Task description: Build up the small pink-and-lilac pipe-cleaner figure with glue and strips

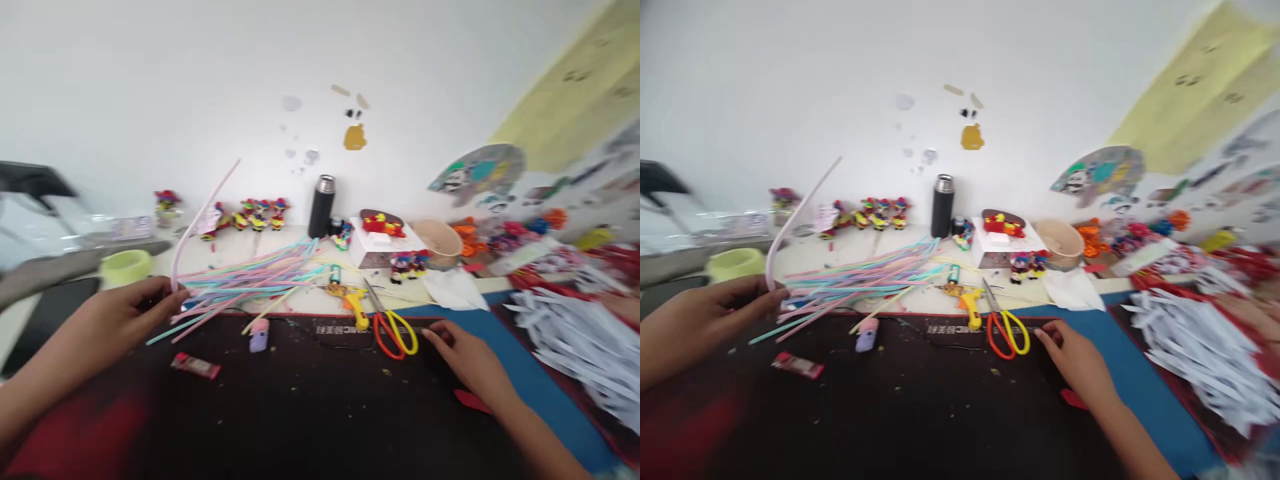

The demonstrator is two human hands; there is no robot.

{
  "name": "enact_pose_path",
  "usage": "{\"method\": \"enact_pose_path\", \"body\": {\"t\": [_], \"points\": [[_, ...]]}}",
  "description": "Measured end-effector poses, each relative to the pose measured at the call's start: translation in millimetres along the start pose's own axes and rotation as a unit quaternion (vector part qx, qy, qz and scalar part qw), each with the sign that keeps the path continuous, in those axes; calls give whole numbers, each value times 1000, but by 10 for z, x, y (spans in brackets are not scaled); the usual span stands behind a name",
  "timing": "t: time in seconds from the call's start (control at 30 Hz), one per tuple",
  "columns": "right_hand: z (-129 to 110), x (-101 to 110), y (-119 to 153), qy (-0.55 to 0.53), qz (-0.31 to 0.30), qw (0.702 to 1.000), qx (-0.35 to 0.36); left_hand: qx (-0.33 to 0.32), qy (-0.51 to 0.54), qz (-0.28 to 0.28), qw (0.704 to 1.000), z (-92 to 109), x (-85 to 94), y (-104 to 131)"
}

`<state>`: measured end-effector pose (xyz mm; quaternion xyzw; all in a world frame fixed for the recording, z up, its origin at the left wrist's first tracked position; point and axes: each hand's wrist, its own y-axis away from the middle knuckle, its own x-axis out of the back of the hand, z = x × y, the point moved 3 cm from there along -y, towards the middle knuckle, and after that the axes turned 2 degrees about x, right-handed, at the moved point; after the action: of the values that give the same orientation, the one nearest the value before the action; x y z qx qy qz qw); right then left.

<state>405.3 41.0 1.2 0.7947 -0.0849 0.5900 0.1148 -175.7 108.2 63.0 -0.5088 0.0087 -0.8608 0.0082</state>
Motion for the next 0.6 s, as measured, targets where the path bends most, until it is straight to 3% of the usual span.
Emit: {"method": "enact_pose_path", "body": {"t": [0.07,0.17,0.3,0.43,0.6], "points": [[-138,-43,-125,-6,-8,999,31,58,-27,-5,998,-241,44,170],[-274,-91,-311,-16,-30,999,43,91,-71,-7,993,-578,-25,375],[-281,-140,-478,2,-67,997,31,48,-107,30,993,-885,-180,457],[-153,-157,-550,20,-83,996,35,-27,-104,66,992,-1012,-256,301],[-56,-177,-536,25,-93,993,63,-79,-162,53,982,-1024,-346,108]]}}
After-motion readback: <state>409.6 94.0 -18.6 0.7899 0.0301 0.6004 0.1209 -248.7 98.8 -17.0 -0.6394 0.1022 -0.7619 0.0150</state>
